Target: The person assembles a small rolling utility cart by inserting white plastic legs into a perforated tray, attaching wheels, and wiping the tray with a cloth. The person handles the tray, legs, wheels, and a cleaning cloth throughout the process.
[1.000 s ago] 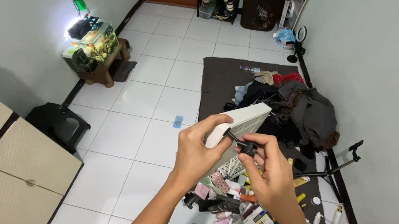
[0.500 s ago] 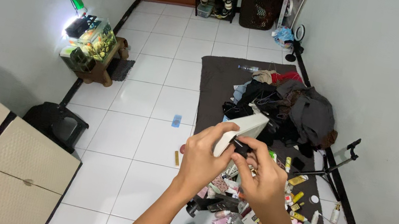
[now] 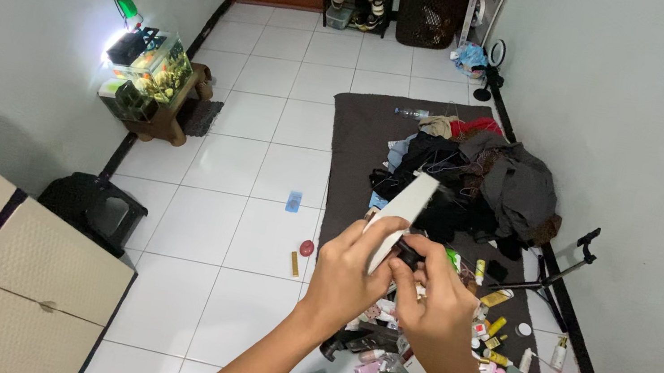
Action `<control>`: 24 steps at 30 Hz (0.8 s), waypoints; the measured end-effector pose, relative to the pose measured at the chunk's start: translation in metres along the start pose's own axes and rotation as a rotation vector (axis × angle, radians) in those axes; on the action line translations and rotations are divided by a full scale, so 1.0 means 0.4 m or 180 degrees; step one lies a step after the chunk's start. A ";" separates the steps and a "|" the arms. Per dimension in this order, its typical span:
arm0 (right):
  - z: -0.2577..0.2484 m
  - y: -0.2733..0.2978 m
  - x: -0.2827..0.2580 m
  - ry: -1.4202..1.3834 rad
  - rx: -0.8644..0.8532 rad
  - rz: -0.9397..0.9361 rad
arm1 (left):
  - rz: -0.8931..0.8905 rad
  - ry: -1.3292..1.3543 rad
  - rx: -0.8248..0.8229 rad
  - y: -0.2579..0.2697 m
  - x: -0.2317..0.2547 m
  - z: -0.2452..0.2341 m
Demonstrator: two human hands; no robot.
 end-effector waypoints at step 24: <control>0.019 -0.034 0.080 0.0239 -0.0909 0.0886 | -0.0178 0.0061 -0.0396 0.001 -0.030 0.029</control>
Point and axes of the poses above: each hand's wrist, its own y-axis away from the middle knuckle, its own z-axis out of the palm, x = y × z, the point moved 7 cm from there along -y, towards the middle knuckle, and after that the axes turned 7 degrees about x, right-handed, at the moved point
